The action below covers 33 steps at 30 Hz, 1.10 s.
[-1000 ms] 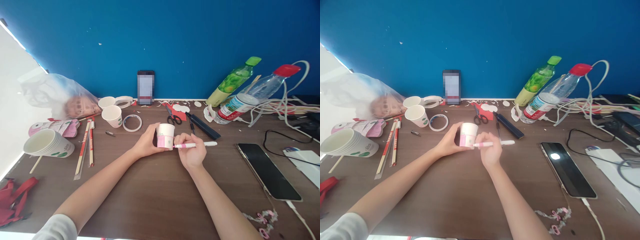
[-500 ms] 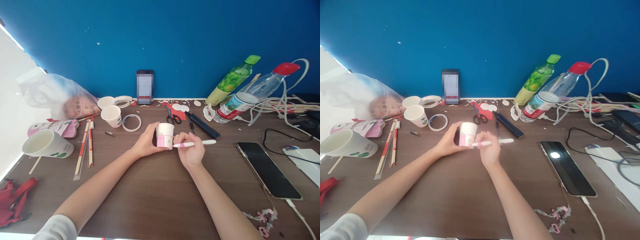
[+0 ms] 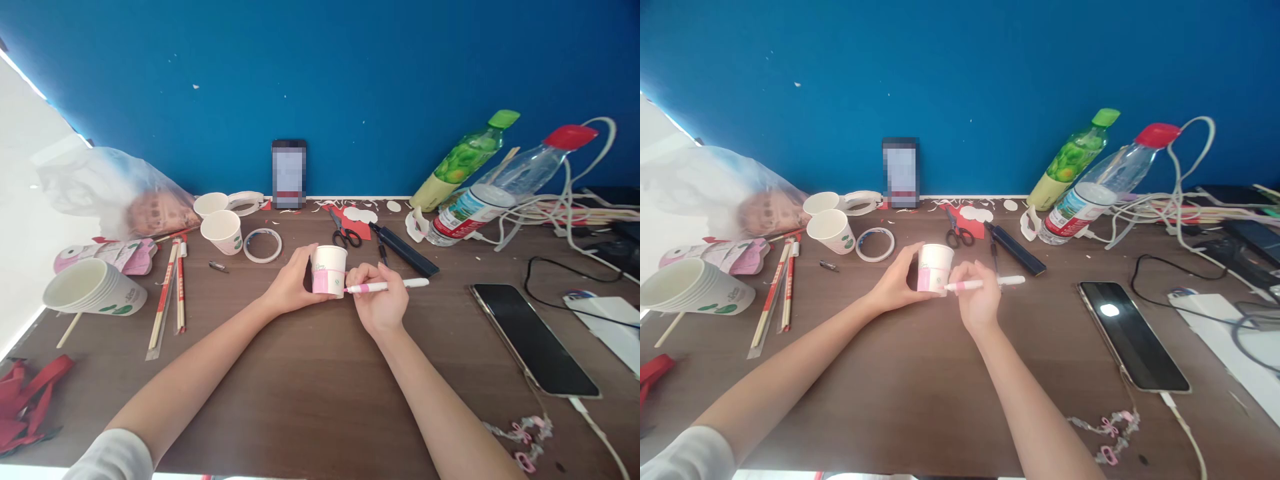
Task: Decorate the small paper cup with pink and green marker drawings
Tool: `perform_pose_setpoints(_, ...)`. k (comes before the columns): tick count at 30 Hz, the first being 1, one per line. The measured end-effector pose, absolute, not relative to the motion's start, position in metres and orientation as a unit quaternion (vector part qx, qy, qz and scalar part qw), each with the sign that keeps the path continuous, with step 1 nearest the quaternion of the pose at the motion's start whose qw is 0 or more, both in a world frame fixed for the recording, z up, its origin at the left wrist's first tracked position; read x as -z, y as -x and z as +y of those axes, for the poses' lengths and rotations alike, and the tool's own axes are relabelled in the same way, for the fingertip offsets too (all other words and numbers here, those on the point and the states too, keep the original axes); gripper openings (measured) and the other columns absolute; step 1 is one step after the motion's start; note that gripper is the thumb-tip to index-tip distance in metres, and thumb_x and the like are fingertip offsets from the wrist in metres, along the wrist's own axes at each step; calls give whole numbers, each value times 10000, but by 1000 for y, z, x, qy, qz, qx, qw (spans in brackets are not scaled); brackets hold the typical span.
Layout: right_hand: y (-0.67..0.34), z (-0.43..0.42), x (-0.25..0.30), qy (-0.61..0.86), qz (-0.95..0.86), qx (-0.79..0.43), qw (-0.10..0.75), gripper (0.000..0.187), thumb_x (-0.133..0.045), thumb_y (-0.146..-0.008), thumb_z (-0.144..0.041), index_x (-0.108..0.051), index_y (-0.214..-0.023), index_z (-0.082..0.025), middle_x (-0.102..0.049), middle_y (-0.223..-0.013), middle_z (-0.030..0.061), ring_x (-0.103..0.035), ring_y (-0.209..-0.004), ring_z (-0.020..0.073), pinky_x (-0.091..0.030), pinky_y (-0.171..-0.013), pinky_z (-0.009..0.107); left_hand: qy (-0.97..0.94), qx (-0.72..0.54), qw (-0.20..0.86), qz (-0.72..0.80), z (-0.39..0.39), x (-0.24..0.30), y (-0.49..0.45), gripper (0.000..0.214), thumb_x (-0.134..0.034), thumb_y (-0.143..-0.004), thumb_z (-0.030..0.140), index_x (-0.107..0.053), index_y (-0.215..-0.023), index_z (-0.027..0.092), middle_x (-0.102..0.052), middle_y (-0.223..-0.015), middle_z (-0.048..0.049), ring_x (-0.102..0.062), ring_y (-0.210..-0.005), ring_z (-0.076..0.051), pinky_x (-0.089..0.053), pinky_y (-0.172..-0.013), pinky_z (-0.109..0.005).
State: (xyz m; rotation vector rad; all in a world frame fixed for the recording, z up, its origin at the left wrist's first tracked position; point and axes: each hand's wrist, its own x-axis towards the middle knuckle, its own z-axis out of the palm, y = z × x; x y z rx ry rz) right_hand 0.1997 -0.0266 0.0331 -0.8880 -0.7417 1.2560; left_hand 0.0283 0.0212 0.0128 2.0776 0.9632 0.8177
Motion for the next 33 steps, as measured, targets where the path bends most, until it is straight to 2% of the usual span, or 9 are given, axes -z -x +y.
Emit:
perform_pose_setpoints(5, -199, -27, -34, 390, -328, -557, 656, 538, -427, -873, -462, -566, -426, -198, -439, -429, 39, -431, -499, 152, -342, -540, 324, -803, -318, 342, 370, 22, -13, -29, 978, -840, -630, 434, -277, -1406, 243, -402, -1441, -142, -435, -1338, -333, -423, -1081, -481)
perform_pose_setpoints(17, -199, -27, -35, 388, -322, -558, 659, 487, -460, -830, -429, -566, -413, -201, -449, -420, 43, -429, -501, 155, -335, -539, 324, -799, -318, 354, 367, 22, -14, -29, 960, -835, -633, 431, -289, -1396, 226, -404, -1436, -149, -433, -1337, -332, -417, -1088, -474)
perform_pose_setpoints(29, -198, -26, -34, 392, -320, -554, 662, 473, -507, -775, -471, -550, -392, -197, -449, -406, 37, -430, -488, 142, -332, -525, 297, -797, -315, 358, 370, 21, -15, -29, 959, -834, -630, 423, -286, -1389, 216, -395, -1439, -152, -431, -1335, -329, -415, -1084, -480)
perform_pose_setpoints(31, -198, -26, -33, 399, -313, -549, 664, 501, -488, -801, -530, -579, -437, -198, -406, -378, 16, -401, -457, 132, -317, -505, 285, -797, -315, 359, 369, 21, -16, -29, 954, -833, -632, 410, -286, -1389, 217, -395, -1438, -151, -427, -1338, -331, -421, -1078, -479)
perform_pose_setpoints(33, -197, -25, -31, 411, -298, -543, 669, 561, -428, -833, -630, -622, -525, -202, -313, -337, -25, -316, -401, 113, -271, -466, 268, -799, -317, 357, 366, 21, -15, -29, 951, -835, -630, 398, -289, -1387, 217, -399, -1433, -151, -425, -1339, -330, -421, -1079, -477)
